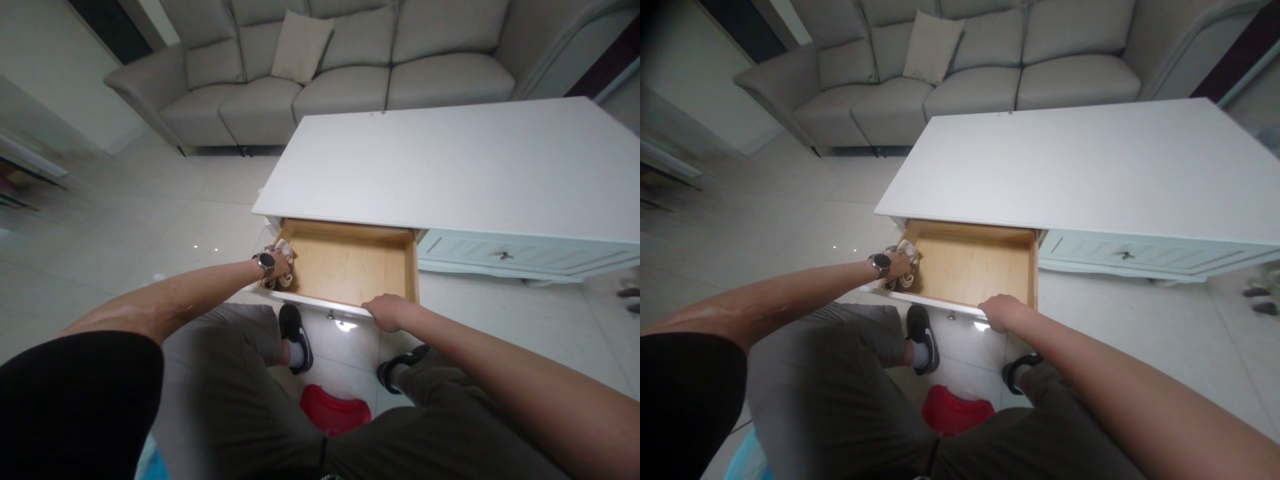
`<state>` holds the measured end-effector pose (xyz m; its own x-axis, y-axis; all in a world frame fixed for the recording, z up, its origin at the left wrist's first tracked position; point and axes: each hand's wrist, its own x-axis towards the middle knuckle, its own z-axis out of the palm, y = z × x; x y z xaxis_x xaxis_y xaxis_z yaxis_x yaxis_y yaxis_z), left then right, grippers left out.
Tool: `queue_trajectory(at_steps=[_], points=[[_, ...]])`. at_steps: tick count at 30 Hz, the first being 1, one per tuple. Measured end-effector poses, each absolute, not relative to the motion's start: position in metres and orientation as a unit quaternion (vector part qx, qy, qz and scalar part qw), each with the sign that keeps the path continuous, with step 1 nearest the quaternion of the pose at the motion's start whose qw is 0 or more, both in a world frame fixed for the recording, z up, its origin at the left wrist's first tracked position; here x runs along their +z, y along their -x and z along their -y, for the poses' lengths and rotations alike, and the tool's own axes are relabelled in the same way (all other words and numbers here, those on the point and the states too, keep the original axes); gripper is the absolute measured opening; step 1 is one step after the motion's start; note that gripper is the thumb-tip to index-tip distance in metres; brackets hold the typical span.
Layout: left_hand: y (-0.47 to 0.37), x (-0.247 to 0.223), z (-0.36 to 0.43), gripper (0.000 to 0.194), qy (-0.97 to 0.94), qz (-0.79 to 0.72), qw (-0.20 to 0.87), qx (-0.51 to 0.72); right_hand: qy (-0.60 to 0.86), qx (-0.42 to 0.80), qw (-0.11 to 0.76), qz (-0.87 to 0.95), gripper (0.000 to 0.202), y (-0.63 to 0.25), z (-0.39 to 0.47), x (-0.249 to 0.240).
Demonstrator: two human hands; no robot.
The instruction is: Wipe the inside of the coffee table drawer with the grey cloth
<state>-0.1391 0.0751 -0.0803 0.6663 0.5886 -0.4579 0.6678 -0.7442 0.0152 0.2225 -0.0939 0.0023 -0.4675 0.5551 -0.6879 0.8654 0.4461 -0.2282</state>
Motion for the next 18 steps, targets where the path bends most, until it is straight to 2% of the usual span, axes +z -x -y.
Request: queue_trajectory(at_steps=[2, 7, 10, 18], points=[[0.145, -0.066, -0.078, 0.015, -0.907, -0.313, 0.09, -0.266, -0.443, -0.295, 0.267, -0.803, 0.05, -0.223, 0.094, 0.003], [0.166, -0.027, -0.088, 0.024, -0.896, -0.305, 0.073, -0.314, -0.444, -0.307, 0.277, -0.795, 0.049, -0.222, 0.093, 0.007], [0.175, -0.015, -0.084, 0.017, -0.892, -0.313, 0.083, -0.317, -0.442, -0.31, 0.283, -0.793, 0.048, -0.22, 0.091, 0.008], [0.16, -0.039, -0.067, 0.02, -0.905, -0.302, 0.134, -0.27, -0.443, -0.289, 0.259, -0.808, 0.044, -0.221, 0.094, -0.001]])
